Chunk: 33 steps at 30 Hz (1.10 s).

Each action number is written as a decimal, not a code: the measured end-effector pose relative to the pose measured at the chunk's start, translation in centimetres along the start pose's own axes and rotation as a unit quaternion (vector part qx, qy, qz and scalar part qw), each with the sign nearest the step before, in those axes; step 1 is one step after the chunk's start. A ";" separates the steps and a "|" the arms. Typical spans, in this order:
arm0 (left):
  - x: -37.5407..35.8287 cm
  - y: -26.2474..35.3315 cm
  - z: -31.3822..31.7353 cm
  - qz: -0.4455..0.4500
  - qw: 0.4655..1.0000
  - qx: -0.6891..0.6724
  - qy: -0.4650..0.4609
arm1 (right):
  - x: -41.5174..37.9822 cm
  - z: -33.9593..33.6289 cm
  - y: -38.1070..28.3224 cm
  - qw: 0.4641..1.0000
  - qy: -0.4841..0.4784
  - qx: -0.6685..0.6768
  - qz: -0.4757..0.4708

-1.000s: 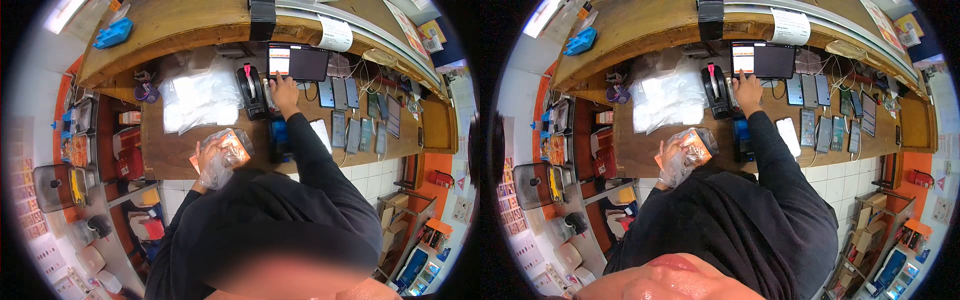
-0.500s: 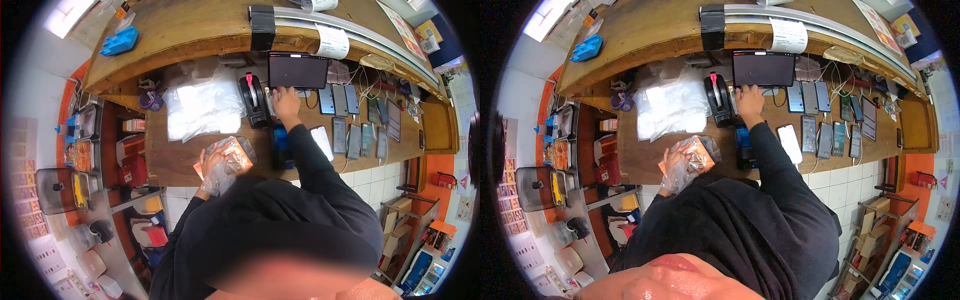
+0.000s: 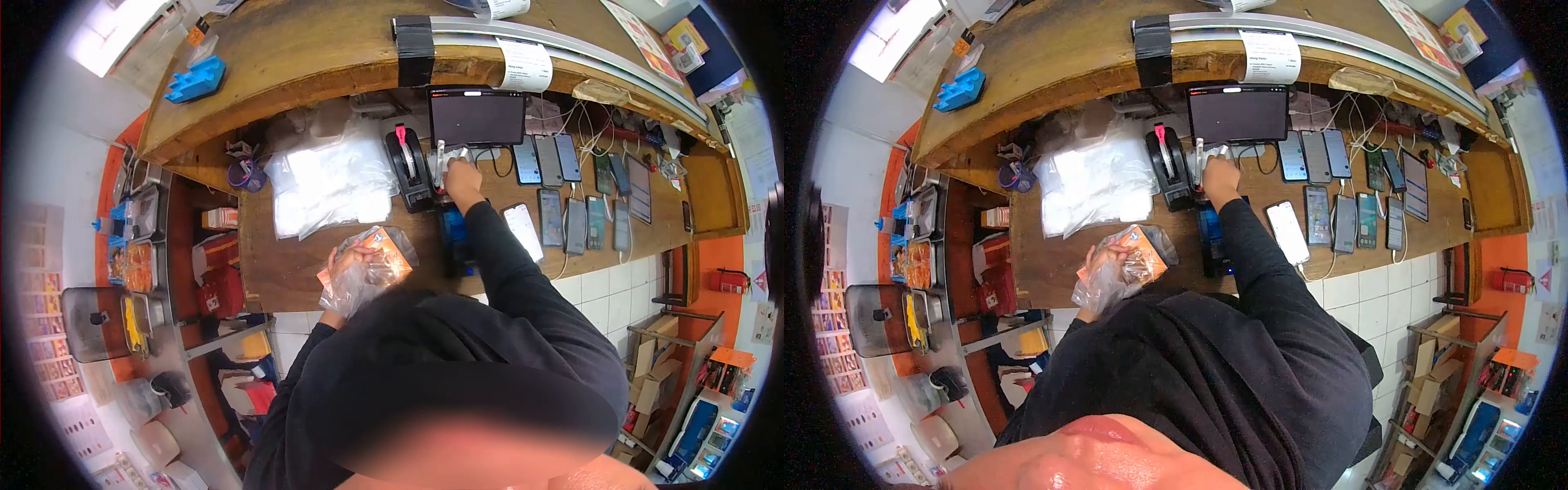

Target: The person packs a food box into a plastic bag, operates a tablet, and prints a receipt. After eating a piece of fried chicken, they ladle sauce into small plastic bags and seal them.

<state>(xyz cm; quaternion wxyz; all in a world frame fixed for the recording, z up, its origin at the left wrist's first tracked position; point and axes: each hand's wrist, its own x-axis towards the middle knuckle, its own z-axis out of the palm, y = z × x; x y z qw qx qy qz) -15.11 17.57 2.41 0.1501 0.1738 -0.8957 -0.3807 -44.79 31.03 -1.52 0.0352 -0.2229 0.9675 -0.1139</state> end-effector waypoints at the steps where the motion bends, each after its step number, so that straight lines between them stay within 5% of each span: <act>1: -0.1 0.0 -0.1 0.015 1.000 0.005 0.004 | 0.1 0.2 0.1 1.000 -0.003 -0.007 -0.004; 13: -0.3 0.1 -0.2 0.009 1.000 0.007 -0.009 | 2.0 0.9 -0.1 0.999 -0.029 -0.011 0.034; 17: -0.2 0.8 -0.8 0.024 0.999 0.015 -0.018 | 1.1 -0.9 0.3 0.985 -0.012 0.151 0.077; 21: -0.8 3.5 -2.8 0.019 0.999 0.003 -0.030 | 0.5 -1.3 0.6 0.948 0.206 0.243 -0.007; 24: -1.4 5.7 -4.1 -0.019 0.998 -0.036 -0.046 | 0.4 -2.0 0.4 0.924 0.194 0.328 0.018; 31: -1.6 6.9 -5.1 -0.103 0.984 -0.122 -0.079 | 0.2 -2.1 1.2 0.950 0.105 0.292 -0.011; 33: -0.5 2.4 -1.7 -0.045 0.996 -0.063 -0.036 | -0.3 -2.3 1.1 0.951 0.121 0.284 -0.017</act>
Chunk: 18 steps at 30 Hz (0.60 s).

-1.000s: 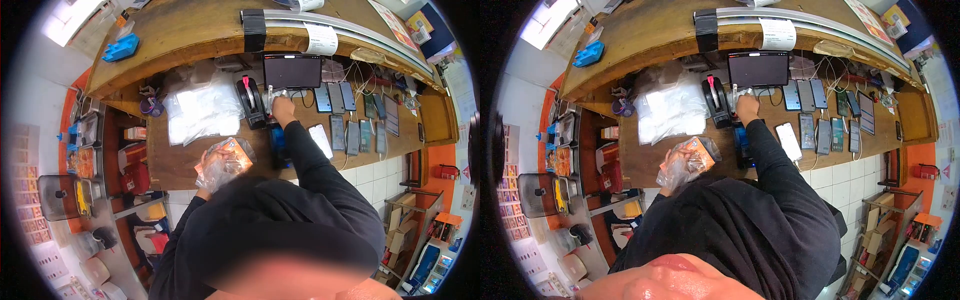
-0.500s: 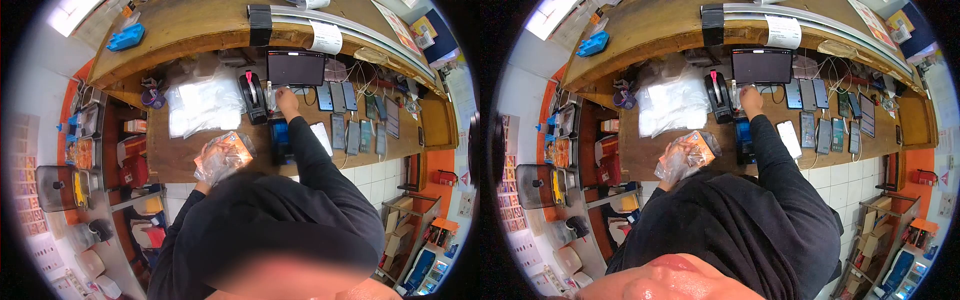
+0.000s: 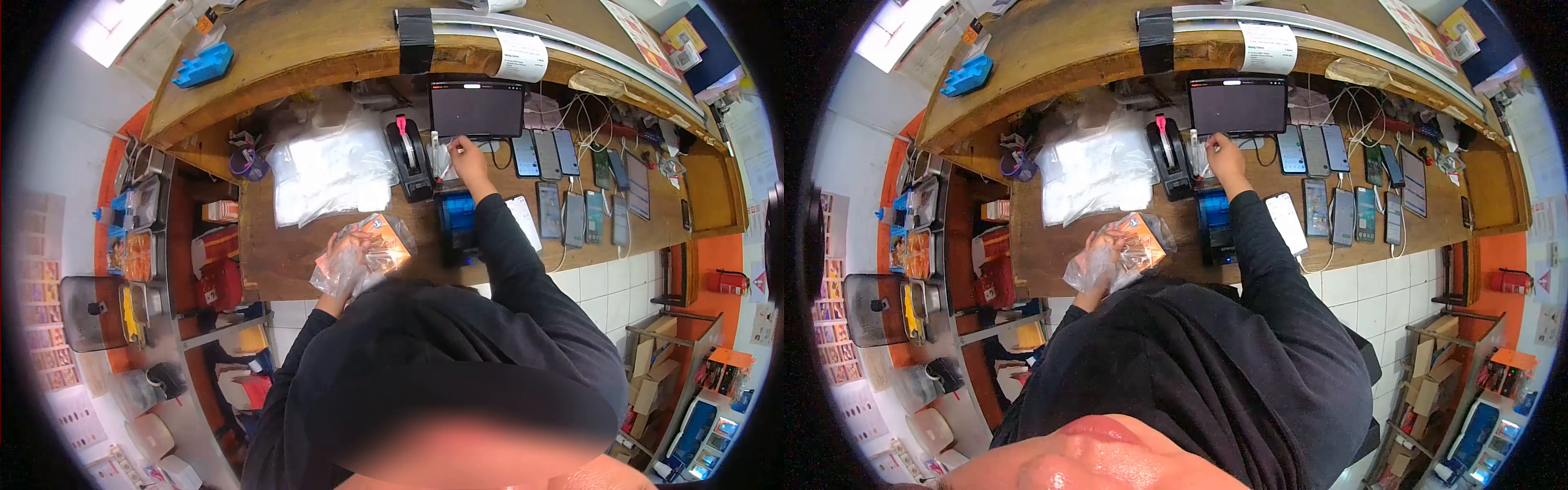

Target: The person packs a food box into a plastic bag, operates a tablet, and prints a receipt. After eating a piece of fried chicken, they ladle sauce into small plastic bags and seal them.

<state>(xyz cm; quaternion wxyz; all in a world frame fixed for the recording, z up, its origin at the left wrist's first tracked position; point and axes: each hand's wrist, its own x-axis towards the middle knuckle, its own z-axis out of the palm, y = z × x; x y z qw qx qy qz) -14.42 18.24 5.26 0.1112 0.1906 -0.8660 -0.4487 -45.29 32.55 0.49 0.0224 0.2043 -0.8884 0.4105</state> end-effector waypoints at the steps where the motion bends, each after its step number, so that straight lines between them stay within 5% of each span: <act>1: 0.8 -0.1 0.4 0.057 0.996 0.059 0.041 | -0.1 0.0 0.0 1.000 0.000 0.000 -0.001; 2: 0.1 -0.1 0.4 0.057 0.996 0.059 0.042 | -0.1 0.1 0.0 1.000 -0.005 -0.006 0.014; 4: -1.0 4.5 -1.3 -0.125 0.987 -0.100 0.013 | -0.3 0.0 -0.2 1.000 -0.010 -0.011 0.028; 5: -0.7 3.1 -0.9 -0.124 0.987 -0.099 0.013 | -0.5 0.0 -0.4 1.000 -0.001 -0.021 0.010; 7: 0.4 -2.4 0.7 0.016 0.995 0.096 0.012 | -1.3 -0.6 -2.3 0.998 0.005 -0.043 -0.035; 11: 1.0 -6.4 2.8 0.008 0.997 -0.014 0.076 | -7.8 0.7 -8.7 0.960 -0.149 0.022 -0.237; 12: 1.0 -5.0 2.7 0.028 0.995 -0.002 0.091 | -10.0 -0.1 -11.4 0.945 -0.261 0.000 -0.195; 14: 1.3 -3.3 2.1 0.053 0.993 0.011 0.106 | -12.8 0.7 -12.7 0.921 -0.328 0.112 -0.176; 18: 1.7 -0.7 1.3 0.029 0.969 0.241 -0.053 | -14.1 1.1 -12.2 0.926 -0.307 0.149 -0.160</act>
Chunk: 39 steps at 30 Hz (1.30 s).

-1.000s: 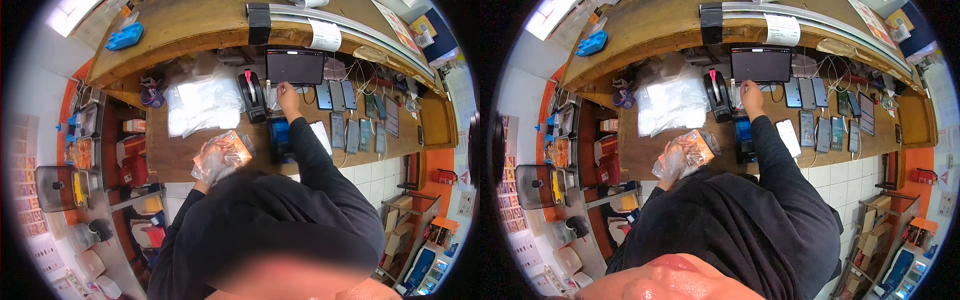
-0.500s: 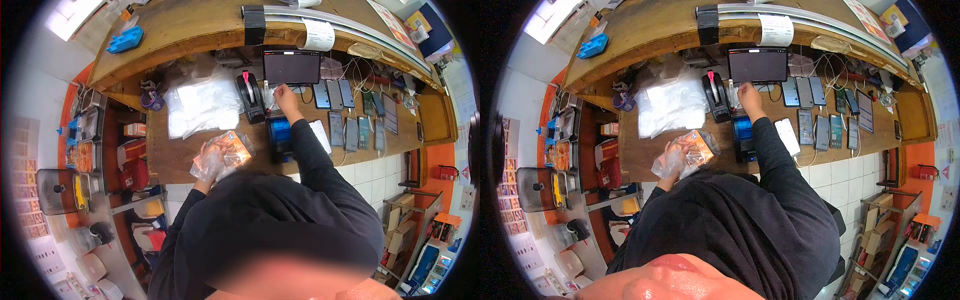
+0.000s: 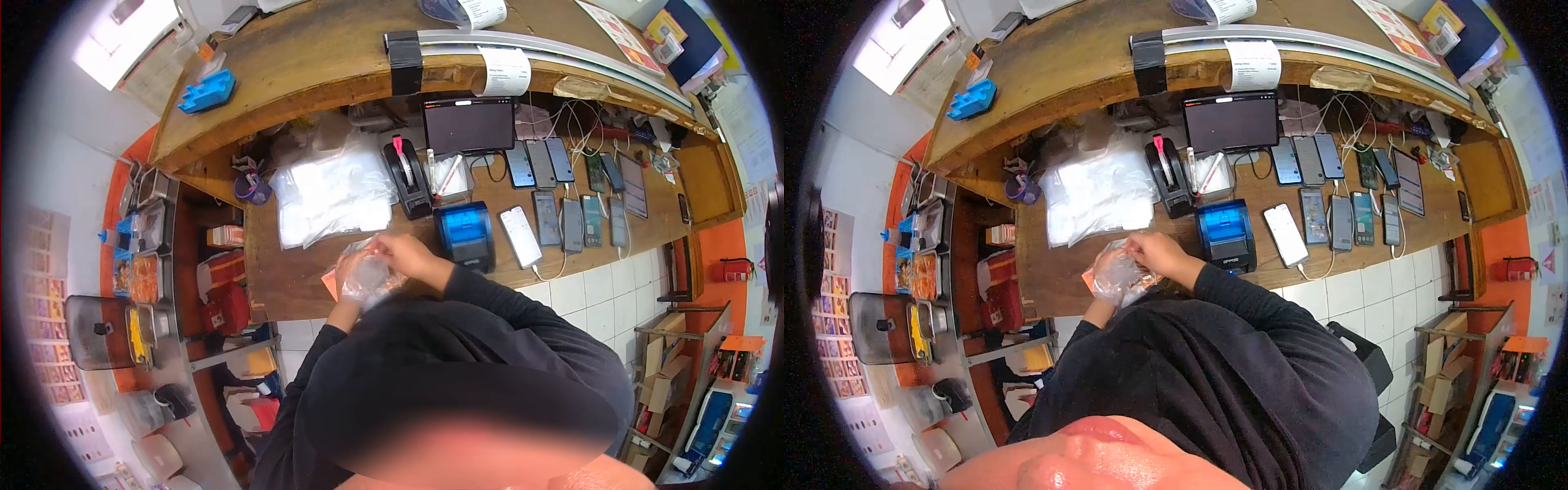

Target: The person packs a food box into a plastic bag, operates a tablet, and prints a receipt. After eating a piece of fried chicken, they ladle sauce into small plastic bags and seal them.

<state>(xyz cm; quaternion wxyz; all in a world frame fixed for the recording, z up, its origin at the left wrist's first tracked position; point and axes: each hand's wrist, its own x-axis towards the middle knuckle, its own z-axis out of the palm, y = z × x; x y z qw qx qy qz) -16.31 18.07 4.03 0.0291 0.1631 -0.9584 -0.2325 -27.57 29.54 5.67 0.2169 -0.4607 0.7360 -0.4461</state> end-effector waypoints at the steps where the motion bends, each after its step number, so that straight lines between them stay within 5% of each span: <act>1: -0.4 -0.2 0.4 0.018 0.994 -0.049 0.094 | -0.2 0.0 0.6 0.999 0.022 -0.041 0.006; 3: -0.4 -1.2 1.8 0.042 0.977 -0.098 0.186 | -1.1 -1.0 1.6 0.997 0.031 -0.069 0.000; 6: 0.2 -2.5 3.5 0.010 0.997 -0.001 0.081 | -1.9 -1.9 1.7 0.997 0.042 -0.070 -0.006; 8: 0.1 -2.1 3.4 0.010 0.971 -0.201 0.129 | -2.3 -2.1 0.9 0.991 0.133 -0.034 0.000; 9: -0.4 2.2 -0.1 -0.139 0.835 -0.508 0.159 | -2.2 -1.8 0.9 0.990 0.137 -0.035 -0.001; 10: -0.2 2.2 0.2 -0.133 0.837 -0.507 0.157 | -1.8 -1.3 1.1 0.971 0.230 0.027 0.052; 12: 0.1 1.9 1.1 -0.017 0.902 -0.274 0.334 | -1.0 0.9 2.3 0.930 0.322 0.142 0.103; 14: 0.3 0.7 1.8 -0.009 0.927 -0.228 0.298 | -0.8 2.9 1.2 0.940 0.241 0.209 0.121; 16: 1.5 -1.5 4.2 -0.036 0.915 -0.336 0.222 | -1.0 3.1 -2.6 0.946 0.221 0.179 0.154; 17: 1.3 -1.6 3.6 0.051 0.953 -0.150 0.259 | -1.1 4.0 -1.6 0.946 0.227 0.178 0.148; 18: 1.1 -0.4 1.7 0.058 0.952 -0.148 0.261 | -0.9 5.1 0.3 0.951 0.232 0.180 0.100; 20: 0.8 1.4 -1.3 -0.037 0.995 0.044 0.085 | -0.4 5.2 1.4 0.952 0.241 0.183 0.048; 22: 1.3 2.0 -3.2 -0.016 0.986 0.153 0.068 | -0.8 4.4 1.2 0.978 0.187 0.090 0.030; 24: 1.8 2.2 -4.6 0.026 0.981 0.181 -0.070 | -0.6 4.5 1.1 0.978 0.184 0.090 0.042; 29: 4.4 3.2 -6.3 -0.030 0.941 0.255 -0.222 | -1.2 4.2 0.2 0.978 0.196 0.064 0.035; 31: 5.1 3.5 -7.2 0.067 0.907 0.275 -0.312 | -0.7 4.5 0.5 0.971 0.200 0.129 0.001; 34: 7.6 -0.5 -4.9 0.075 0.880 0.260 -0.390 | -0.3 4.4 1.9 0.989 0.054 0.108 0.083; 35: 7.7 -1.4 -4.8 -0.043 0.902 0.134 -0.408 | -0.5 4.1 1.4 0.988 0.037 0.078 0.124; 36: 7.4 -1.3 -5.1 -0.044 0.901 0.133 -0.409 | -1.1 3.5 0.6 0.988 0.036 0.080 0.125; 38: 6.0 -0.4 -6.3 -0.119 0.944 0.057 -0.302 | -2.5 2.4 -1.1 0.988 0.139 0.042 -0.048; 39: 5.1 0.4 -6.7 -0.150 0.948 -0.093 -0.264 | -2.7 2.4 -1.7 0.990 0.127 0.047 -0.045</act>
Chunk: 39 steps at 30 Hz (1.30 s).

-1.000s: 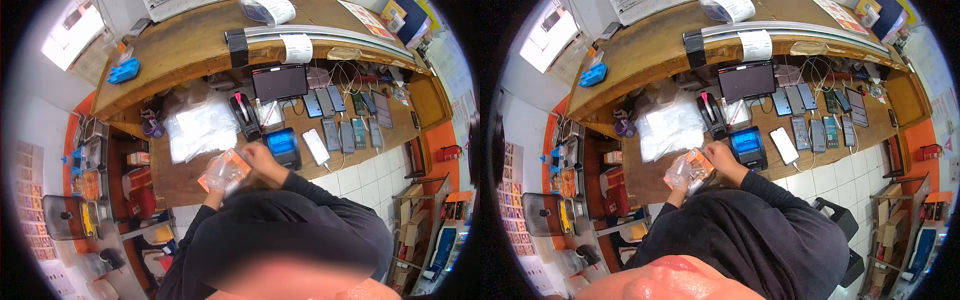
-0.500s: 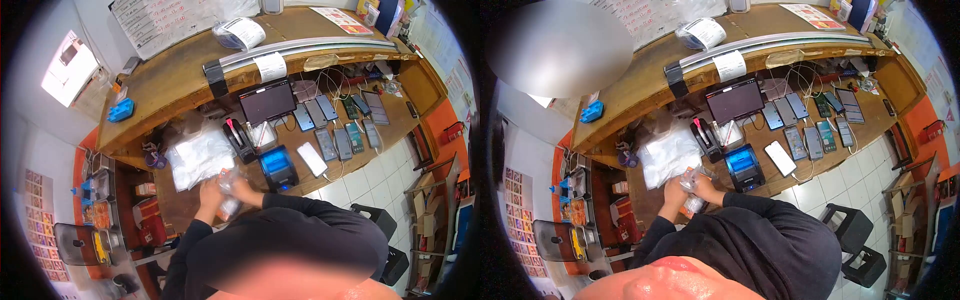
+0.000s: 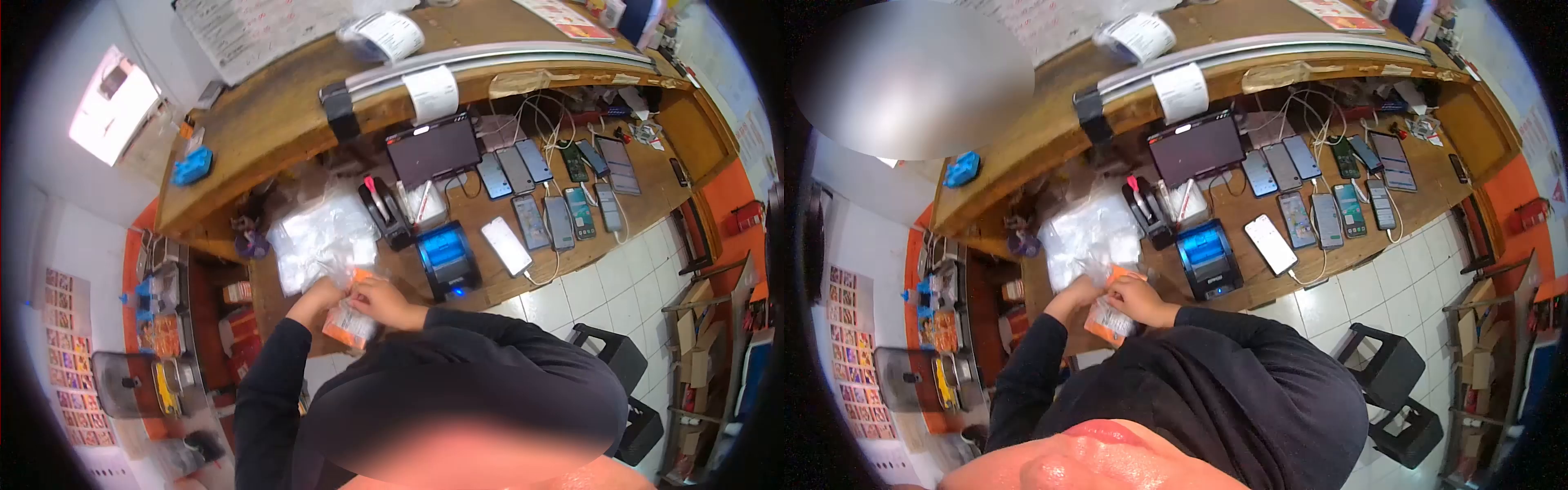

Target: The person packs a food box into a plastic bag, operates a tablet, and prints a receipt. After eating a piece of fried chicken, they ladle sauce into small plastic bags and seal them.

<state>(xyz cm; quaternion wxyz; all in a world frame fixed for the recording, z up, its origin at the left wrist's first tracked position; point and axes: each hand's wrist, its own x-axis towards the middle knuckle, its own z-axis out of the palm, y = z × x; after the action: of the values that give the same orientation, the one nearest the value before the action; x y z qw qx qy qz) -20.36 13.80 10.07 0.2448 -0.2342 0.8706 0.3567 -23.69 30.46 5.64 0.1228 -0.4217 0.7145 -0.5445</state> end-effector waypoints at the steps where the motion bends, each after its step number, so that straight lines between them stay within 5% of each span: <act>1: -0.9 0.1 0.5 0.007 0.987 -0.158 0.019 | 0.0 0.4 -0.6 0.998 0.005 -0.019 -0.067; 5: -0.7 -2.6 3.7 -0.020 0.904 -0.419 0.082 | -0.2 1.7 -0.1 0.982 -0.018 -0.113 -0.152; 9: -0.3 -4.1 6.3 -0.018 0.814 -0.563 0.140 | -0.3 1.4 -0.8 0.988 0.012 -0.075 -0.137; 13: -0.9 -4.5 7.8 -0.031 0.781 -0.606 0.148 | 0.1 1.3 -0.2 0.986 -0.019 -0.065 -0.155; 16: -1.4 -4.0 9.5 0.057 0.679 -0.713 0.165 | 0.1 2.8 1.4 0.993 0.047 0.104 0.025; 20: -2.0 -4.0 9.8 0.070 0.698 -0.692 0.169 | 0.8 3.9 3.6 0.926 -0.031 0.323 0.192; 23: -2.2 -4.0 9.3 0.052 0.714 -0.684 0.141 | 1.5 2.8 3.0 0.919 -0.027 0.323 0.226; 39: -2.4 -3.5 8.2 0.044 0.721 -0.679 0.128 | 1.9 2.3 3.3 0.911 -0.076 0.327 0.237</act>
<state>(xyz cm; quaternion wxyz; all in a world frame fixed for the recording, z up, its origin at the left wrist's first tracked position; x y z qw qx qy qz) -14.32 18.15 4.62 -0.1091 -0.3428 0.4272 0.8295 -24.93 27.65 2.40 0.4333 -0.2159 0.5637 -0.6692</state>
